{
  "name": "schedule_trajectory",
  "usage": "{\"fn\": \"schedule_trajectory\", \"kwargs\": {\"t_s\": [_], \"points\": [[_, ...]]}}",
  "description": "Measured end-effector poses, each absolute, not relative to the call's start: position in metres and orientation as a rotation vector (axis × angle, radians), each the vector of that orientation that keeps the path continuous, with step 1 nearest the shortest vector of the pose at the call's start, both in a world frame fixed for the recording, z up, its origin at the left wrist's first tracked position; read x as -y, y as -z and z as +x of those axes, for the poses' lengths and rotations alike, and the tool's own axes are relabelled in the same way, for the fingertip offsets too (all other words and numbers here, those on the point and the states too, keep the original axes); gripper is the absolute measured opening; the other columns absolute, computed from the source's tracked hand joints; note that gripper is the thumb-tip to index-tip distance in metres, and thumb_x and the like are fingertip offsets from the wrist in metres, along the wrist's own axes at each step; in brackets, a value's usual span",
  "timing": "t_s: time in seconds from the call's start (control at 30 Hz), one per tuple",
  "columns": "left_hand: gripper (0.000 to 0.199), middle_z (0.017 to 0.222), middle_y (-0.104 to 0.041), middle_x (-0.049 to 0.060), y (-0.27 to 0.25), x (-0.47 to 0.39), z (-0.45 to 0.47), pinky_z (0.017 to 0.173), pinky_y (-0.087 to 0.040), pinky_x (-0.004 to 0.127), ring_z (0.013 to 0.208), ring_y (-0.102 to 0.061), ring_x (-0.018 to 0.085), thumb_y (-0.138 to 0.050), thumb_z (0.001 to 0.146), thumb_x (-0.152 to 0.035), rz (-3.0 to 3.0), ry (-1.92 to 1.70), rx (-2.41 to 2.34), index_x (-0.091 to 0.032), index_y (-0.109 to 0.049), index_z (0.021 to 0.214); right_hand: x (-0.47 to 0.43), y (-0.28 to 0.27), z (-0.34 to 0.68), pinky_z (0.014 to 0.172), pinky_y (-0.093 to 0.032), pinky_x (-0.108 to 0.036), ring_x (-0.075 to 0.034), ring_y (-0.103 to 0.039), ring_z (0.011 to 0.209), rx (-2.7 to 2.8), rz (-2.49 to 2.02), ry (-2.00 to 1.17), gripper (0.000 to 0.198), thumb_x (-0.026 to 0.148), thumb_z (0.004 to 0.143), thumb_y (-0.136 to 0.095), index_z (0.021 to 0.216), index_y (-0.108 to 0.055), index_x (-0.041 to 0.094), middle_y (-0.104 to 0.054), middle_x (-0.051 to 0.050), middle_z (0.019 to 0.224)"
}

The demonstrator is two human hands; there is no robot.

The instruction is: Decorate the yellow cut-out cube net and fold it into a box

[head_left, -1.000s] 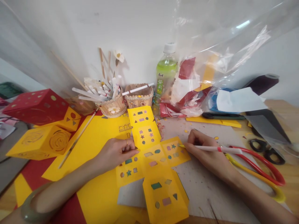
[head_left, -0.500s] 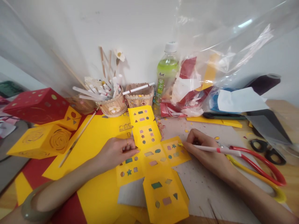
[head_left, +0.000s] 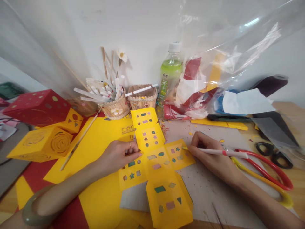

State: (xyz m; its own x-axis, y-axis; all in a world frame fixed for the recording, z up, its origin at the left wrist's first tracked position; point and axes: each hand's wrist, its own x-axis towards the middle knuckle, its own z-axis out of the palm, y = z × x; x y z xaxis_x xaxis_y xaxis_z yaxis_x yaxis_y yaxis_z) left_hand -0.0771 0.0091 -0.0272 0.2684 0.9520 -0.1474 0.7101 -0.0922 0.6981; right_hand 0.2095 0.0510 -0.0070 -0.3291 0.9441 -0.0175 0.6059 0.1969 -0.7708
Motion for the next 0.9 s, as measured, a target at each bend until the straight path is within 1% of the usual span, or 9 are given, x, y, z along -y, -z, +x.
{"fn": "schedule_trajectory", "kwargs": {"t_s": [0.3,0.53,0.7,0.8,0.9], "points": [[0.024,0.05,-0.045,-0.007,0.0284,-0.0089,-0.0779,0.042,-0.03,0.015,0.041,-0.041,0.005,-0.053,0.081,-0.035,1.89,-0.48,-1.507,-0.017,-0.053,0.065,-0.0518,0.0078,0.2104,0.046,-0.026,-0.023,-0.011,-0.033,0.054,1.974,-1.454,-0.929,0.022,0.016,0.076,-0.047,0.061,-0.033,0.021,-0.036,0.006,0.058],[0.024,0.05,-0.045,-0.007,0.028,-0.0088,-0.077,0.043,-0.03,0.015,0.043,-0.04,0.005,-0.053,0.081,-0.033,1.946,-0.525,-1.495,-0.016,-0.051,0.063,-0.051,0.0074,0.21,0.046,-0.026,-0.024,-0.011,-0.033,0.054,1.983,-1.461,-0.933,0.022,0.016,0.076,-0.046,0.06,-0.031,0.021,-0.035,0.005,0.058],[0.024,0.05,-0.046,-0.007,0.0284,-0.0083,-0.0774,0.042,-0.03,0.015,0.042,-0.039,0.004,-0.053,0.08,-0.033,1.925,-0.517,-1.481,-0.017,-0.051,0.063,-0.052,0.0064,0.2077,0.047,-0.026,-0.024,-0.011,-0.034,0.054,1.982,-1.43,-0.969,0.021,0.015,0.074,-0.047,0.06,-0.033,0.021,-0.036,0.005,0.058],[0.023,0.05,-0.045,-0.007,0.0287,-0.0079,-0.0777,0.041,-0.03,0.015,0.042,-0.039,0.005,-0.053,0.08,-0.033,1.902,-0.52,-1.474,-0.017,-0.052,0.064,-0.052,0.0045,0.208,0.046,-0.025,-0.024,-0.011,-0.032,0.052,1.892,-1.447,-1.006,0.023,0.016,0.074,-0.049,0.058,-0.033,0.021,-0.035,0.005,0.056],[0.025,0.049,-0.04,-0.007,0.0281,-0.0081,-0.0773,0.042,-0.029,0.015,0.043,-0.036,0.005,-0.053,0.08,-0.033,1.937,-0.556,-1.477,-0.016,-0.05,0.062,-0.0519,0.0023,0.2098,0.045,-0.024,-0.024,-0.01,-0.032,0.05,1.69,-1.443,-0.998,0.026,0.019,0.074,-0.053,0.056,-0.034,0.021,-0.035,0.006,0.053]]}}
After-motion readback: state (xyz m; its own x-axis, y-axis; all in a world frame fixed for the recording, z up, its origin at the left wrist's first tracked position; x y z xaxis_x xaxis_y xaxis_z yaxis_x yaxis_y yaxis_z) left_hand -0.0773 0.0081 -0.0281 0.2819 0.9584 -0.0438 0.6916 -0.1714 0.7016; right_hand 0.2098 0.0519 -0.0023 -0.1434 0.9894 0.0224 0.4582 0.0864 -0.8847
